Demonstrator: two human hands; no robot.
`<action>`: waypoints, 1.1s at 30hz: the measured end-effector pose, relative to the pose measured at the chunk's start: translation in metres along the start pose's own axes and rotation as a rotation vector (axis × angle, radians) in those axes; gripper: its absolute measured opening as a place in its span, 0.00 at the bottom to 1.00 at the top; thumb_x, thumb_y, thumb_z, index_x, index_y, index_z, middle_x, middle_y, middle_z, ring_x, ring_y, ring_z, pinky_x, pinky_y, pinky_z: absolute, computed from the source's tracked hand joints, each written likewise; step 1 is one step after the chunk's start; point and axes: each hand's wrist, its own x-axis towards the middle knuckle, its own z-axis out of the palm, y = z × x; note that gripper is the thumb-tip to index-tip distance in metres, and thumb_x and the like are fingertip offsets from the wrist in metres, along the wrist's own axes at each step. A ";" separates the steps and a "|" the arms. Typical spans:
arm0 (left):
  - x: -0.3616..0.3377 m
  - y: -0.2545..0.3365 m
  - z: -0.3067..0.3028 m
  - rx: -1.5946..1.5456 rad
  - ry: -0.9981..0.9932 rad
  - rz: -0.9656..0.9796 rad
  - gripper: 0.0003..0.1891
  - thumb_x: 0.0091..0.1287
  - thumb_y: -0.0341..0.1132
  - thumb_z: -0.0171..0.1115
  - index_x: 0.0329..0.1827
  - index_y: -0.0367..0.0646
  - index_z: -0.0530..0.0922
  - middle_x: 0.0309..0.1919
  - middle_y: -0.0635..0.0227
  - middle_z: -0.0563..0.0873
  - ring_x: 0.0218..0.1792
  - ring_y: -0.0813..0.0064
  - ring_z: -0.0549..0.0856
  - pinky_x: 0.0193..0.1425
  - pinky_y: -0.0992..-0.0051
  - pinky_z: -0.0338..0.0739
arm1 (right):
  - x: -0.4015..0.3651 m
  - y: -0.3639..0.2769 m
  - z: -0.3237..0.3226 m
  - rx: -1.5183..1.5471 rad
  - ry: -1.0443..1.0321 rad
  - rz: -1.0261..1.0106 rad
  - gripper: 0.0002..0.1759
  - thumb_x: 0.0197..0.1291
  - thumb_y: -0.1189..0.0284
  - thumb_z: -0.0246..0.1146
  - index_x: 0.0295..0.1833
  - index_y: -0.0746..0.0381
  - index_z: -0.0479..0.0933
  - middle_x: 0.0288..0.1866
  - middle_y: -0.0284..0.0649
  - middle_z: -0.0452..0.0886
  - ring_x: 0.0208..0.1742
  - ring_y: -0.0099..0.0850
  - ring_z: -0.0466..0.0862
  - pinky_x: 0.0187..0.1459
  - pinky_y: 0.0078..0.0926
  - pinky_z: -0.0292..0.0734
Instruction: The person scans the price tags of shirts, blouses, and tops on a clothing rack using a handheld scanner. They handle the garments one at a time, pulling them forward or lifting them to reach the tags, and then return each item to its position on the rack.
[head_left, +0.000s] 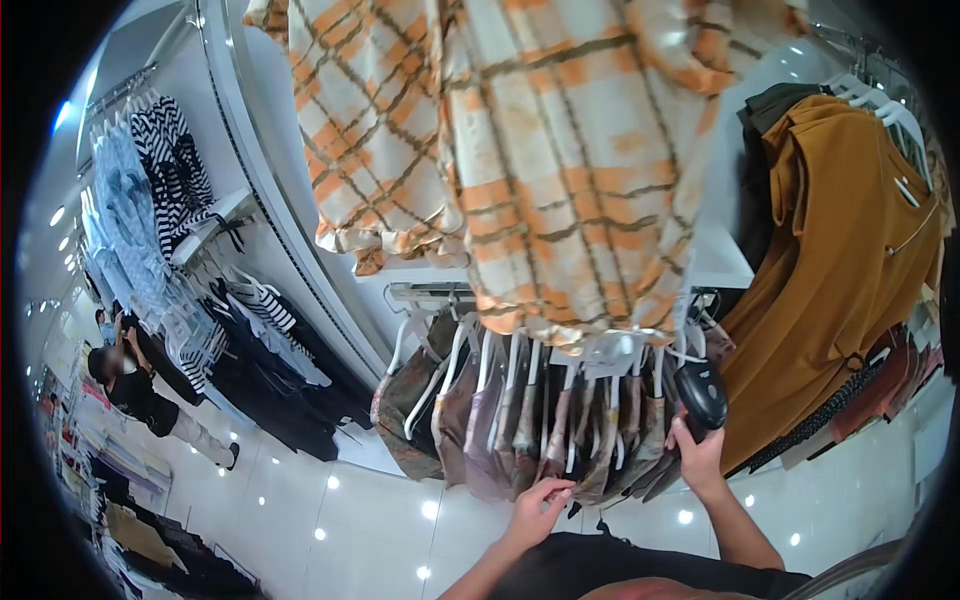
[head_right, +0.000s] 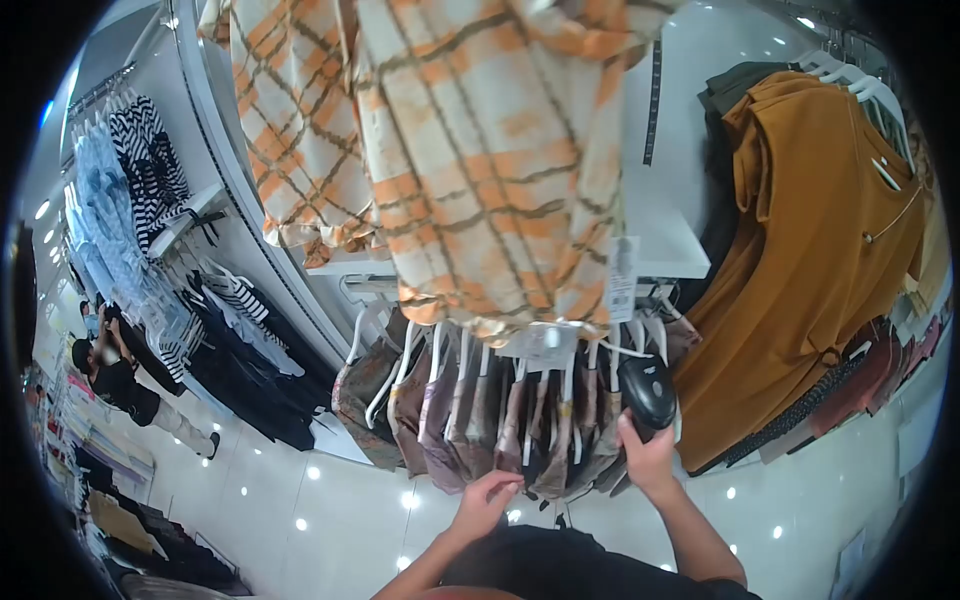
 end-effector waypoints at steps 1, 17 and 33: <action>0.000 0.002 0.009 0.003 0.005 0.010 0.11 0.71 0.31 0.58 0.51 0.37 0.81 0.42 0.65 0.85 0.44 0.77 0.83 0.51 0.76 0.76 | 0.000 -0.001 -0.008 0.008 -0.008 -0.010 0.05 0.65 0.79 0.59 0.45 0.66 0.71 0.29 0.33 0.75 0.26 0.20 0.76 0.31 0.20 0.72; -0.051 0.039 0.167 0.064 -0.220 0.087 0.09 0.70 0.29 0.58 0.49 0.36 0.81 0.42 0.63 0.85 0.41 0.74 0.82 0.45 0.76 0.75 | -0.092 -0.010 -0.139 0.133 -0.059 -0.011 0.10 0.67 0.79 0.56 0.52 0.67 0.69 0.33 0.34 0.74 0.27 0.21 0.75 0.32 0.20 0.72; -0.114 0.036 0.246 -0.053 -0.302 0.067 0.09 0.71 0.31 0.57 0.49 0.38 0.81 0.43 0.65 0.84 0.41 0.75 0.81 0.46 0.75 0.75 | -0.199 0.005 -0.209 0.145 -0.069 0.114 0.04 0.64 0.79 0.60 0.43 0.66 0.74 0.30 0.32 0.76 0.29 0.18 0.75 0.32 0.19 0.71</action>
